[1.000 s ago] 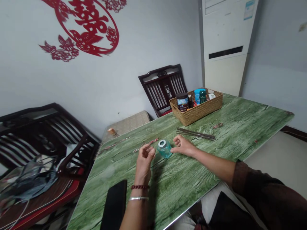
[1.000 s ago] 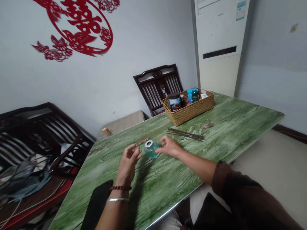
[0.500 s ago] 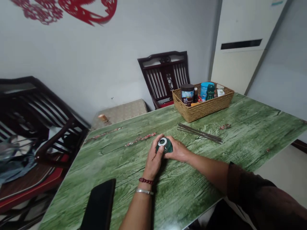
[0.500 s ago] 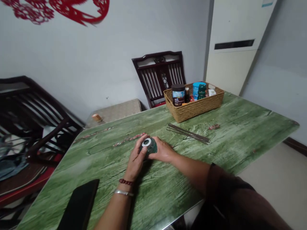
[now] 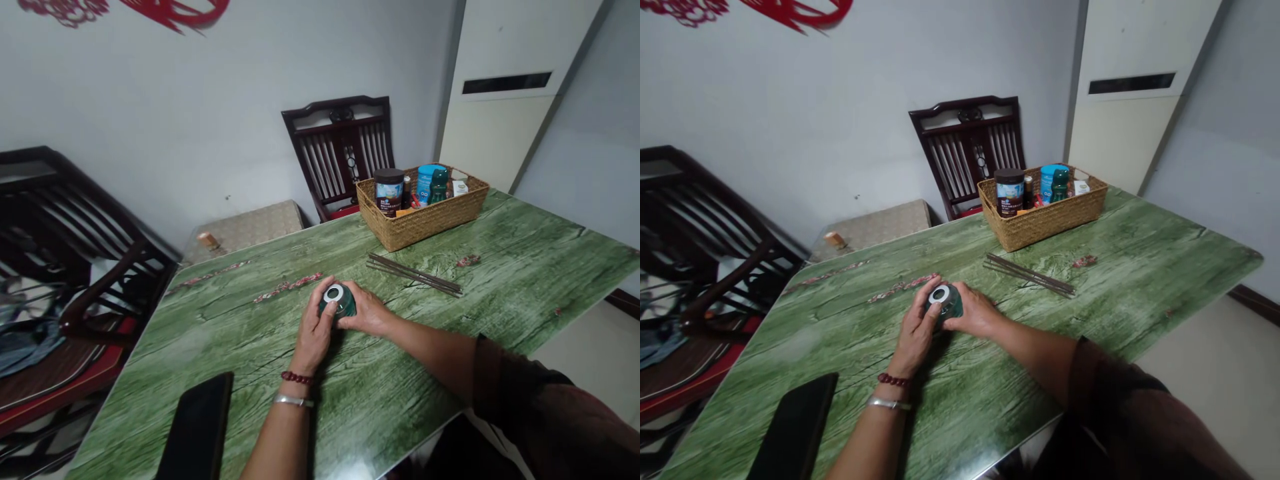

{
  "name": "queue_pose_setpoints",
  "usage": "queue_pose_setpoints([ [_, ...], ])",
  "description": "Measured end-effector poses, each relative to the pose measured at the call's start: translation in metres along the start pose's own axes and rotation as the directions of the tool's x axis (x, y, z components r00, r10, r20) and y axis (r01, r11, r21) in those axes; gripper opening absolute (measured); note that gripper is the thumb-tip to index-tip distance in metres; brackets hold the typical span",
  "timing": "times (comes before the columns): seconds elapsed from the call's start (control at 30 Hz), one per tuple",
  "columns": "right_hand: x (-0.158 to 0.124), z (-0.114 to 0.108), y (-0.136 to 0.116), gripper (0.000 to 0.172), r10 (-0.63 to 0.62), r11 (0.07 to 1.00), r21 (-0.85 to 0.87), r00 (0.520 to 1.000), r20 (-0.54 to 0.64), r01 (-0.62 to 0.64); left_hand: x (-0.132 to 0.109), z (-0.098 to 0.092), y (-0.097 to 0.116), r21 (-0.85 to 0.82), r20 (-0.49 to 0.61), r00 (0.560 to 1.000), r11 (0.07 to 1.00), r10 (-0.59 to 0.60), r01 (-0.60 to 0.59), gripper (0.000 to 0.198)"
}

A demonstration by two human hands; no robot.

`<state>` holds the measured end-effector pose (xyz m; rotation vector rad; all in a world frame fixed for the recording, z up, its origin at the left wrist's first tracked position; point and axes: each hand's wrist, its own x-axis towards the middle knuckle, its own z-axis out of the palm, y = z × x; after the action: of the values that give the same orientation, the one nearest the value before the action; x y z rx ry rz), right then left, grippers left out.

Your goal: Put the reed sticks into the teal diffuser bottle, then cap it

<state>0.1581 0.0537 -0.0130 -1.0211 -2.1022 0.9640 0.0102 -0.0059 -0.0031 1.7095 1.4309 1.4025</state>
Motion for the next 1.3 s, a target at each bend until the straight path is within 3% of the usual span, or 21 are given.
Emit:
queue_pose_setpoints([
  [0.37,0.001,0.002,0.005,0.076,-0.024,1.000,-0.017,1.000,0.001,0.024,0.002,0.000,-0.002,0.006,-0.015,0.999,0.999,0.036,-0.036,0.048],
  [0.53,0.001,0.002,0.004,0.076,-0.025,1.000,-0.013,1.000,0.013,0.025,0.004,0.002,0.002,-0.013,-0.073,0.997,1.000,0.011,-0.012,0.046],
  [0.7,0.001,0.001,0.003,0.075,-0.028,0.999,0.021,1.000,0.011,0.028,0.006,0.004,0.001,-0.083,-0.121,0.991,0.995,-0.061,0.051,0.056],
  [0.9,0.000,0.000,0.001,0.078,-0.025,0.999,0.044,1.000,0.012,0.025,0.004,0.002,-0.003,-0.148,-0.102,0.995,0.989,-0.004,-0.012,0.074],
  [1.1,0.000,0.001,0.003,0.079,-0.037,0.999,0.023,0.999,0.000,0.037,-0.001,0.000,0.006,-0.199,-0.040,0.999,0.980,0.018,-0.025,0.057],
  [1.3,0.000,0.002,0.004,0.080,-0.034,0.999,0.005,0.999,0.005,0.034,-0.001,-0.002,0.006,-0.195,-0.055,0.998,0.981,-0.015,0.004,0.055],
])
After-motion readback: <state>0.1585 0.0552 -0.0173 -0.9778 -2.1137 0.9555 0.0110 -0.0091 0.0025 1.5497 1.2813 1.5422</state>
